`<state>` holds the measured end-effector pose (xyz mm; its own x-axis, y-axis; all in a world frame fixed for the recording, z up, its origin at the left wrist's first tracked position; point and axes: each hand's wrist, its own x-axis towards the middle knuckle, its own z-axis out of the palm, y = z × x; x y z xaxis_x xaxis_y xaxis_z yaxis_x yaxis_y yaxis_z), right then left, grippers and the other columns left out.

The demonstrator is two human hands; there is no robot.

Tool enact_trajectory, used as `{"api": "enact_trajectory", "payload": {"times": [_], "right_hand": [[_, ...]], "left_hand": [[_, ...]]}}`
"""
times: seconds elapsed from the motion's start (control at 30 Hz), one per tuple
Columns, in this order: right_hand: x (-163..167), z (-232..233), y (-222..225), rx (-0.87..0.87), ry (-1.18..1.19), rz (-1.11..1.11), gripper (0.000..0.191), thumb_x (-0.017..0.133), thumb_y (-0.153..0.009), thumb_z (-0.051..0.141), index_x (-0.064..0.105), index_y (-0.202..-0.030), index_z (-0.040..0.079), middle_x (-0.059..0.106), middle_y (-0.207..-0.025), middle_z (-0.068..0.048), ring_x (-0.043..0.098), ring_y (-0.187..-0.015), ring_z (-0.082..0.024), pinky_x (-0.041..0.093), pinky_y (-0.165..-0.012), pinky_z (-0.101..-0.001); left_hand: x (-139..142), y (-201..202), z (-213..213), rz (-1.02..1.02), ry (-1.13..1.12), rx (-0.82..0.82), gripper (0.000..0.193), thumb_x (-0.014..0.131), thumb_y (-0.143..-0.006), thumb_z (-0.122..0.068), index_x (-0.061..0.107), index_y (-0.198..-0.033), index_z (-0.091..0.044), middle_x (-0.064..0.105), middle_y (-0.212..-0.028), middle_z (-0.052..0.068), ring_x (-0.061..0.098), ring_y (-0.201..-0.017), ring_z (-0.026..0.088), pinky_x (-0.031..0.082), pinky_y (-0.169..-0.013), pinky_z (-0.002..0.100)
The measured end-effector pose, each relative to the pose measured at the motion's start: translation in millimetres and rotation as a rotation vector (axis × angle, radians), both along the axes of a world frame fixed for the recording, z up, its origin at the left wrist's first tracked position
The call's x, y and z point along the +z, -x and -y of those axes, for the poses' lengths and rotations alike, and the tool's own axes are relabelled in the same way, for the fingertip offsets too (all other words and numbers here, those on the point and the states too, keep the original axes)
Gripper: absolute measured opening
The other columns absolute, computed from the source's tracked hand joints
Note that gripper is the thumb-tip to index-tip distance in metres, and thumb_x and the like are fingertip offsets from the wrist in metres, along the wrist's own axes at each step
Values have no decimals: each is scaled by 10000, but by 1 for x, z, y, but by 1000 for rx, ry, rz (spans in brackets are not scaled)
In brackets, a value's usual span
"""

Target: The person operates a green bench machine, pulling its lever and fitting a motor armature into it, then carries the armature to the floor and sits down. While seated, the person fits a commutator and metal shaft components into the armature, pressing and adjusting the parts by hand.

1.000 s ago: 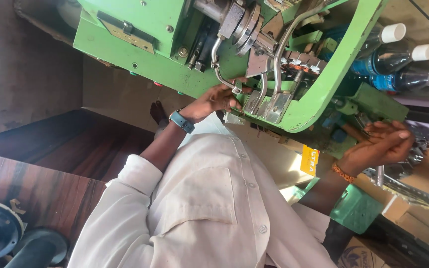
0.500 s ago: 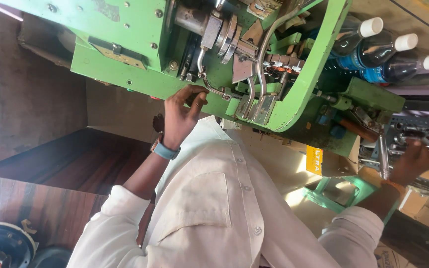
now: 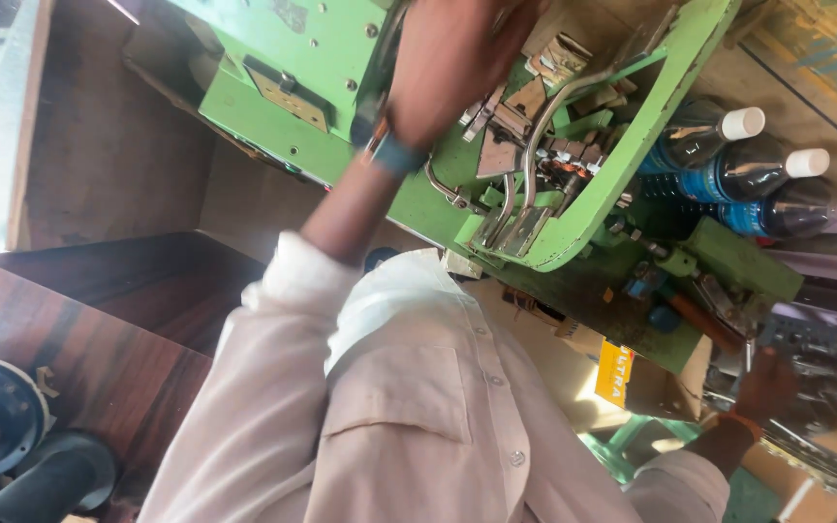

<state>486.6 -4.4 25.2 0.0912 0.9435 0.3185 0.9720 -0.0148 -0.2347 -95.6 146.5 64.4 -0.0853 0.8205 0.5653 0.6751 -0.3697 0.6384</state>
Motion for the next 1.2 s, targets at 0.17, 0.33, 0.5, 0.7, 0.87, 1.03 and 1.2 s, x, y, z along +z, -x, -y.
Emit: {"api": "enact_trajectory", "payload": {"times": [0.17, 0.33, 0.5, 0.7, 0.87, 1.03, 1.2], "right_hand": [[-16, 9, 3, -180, -56, -200, 276, 587, -1130, 195, 752, -1054, -13, 694, -871, -135, 627, -758, -212, 505, -691, -407], [-27, 15, 13, -326, -30, -249, 368, 614, -1168, 192, 687, -893, -41, 650, -759, -113, 581, -649, -163, 438, -613, -367], [-25, 12, 26, -235, -61, -413, 344, 627, -1177, 176, 659, -950, -79, 655, -858, -117, 570, -712, -135, 496, -630, -298], [-17, 7, 42, -273, 12, -505, 293, 620, -1100, 215, 731, -1102, -56, 752, -938, -106, 703, -767, -140, 603, -659, -261], [-11, 12, 63, -283, 54, -473, 269, 629, -1075, 199, 706, -1129, -53, 755, -981, -108, 688, -775, -151, 535, -690, -283], [-3, 15, 76, -279, 67, -480, 218, 639, -1077, 178, 686, -1149, -22, 712, -1017, -111, 671, -858, -147, 534, -784, -308], [-8, 17, 77, -191, -129, -208, 224, 663, -1049, 100, 709, -1221, -36, 722, -1109, -129, 666, -961, -183, 541, -831, -346]], "left_hand": [[-24, 10, 116, 449, 96, -98, 98, 635, -1068, -67, 694, -1136, -30, 727, -1018, 104, 769, -923, 187, 612, -821, 292], [-56, 1, 178, 711, 434, 46, 126, 637, -1039, -99, 718, -1069, -7, 770, -928, 109, 757, -805, 133, 592, -717, 269], [-64, -10, 189, 800, 569, 3, 142, 648, -1024, -146, 725, -1061, -33, 774, -849, 72, 762, -758, 110, 579, -678, 249], [-59, 8, 172, 383, 230, -143, 134, 684, -1003, -164, 720, -1107, -87, 725, -962, 55, 716, -797, 208, 564, -699, 330], [-58, 2, 156, 110, 143, -236, 133, 693, -1028, -185, 718, -1135, -111, 717, -995, 40, 678, -914, 204, 556, -740, 355], [-54, -21, 152, -14, 96, -220, 219, 720, -914, -202, 701, -1121, -131, 700, -1085, 44, 591, -1042, 266, 453, -852, 399], [-54, -26, 145, -79, 129, -253, 292, 743, -918, -194, 684, -1192, -109, 691, -1123, 53, 588, -1128, 243, 416, -918, 397]]}}
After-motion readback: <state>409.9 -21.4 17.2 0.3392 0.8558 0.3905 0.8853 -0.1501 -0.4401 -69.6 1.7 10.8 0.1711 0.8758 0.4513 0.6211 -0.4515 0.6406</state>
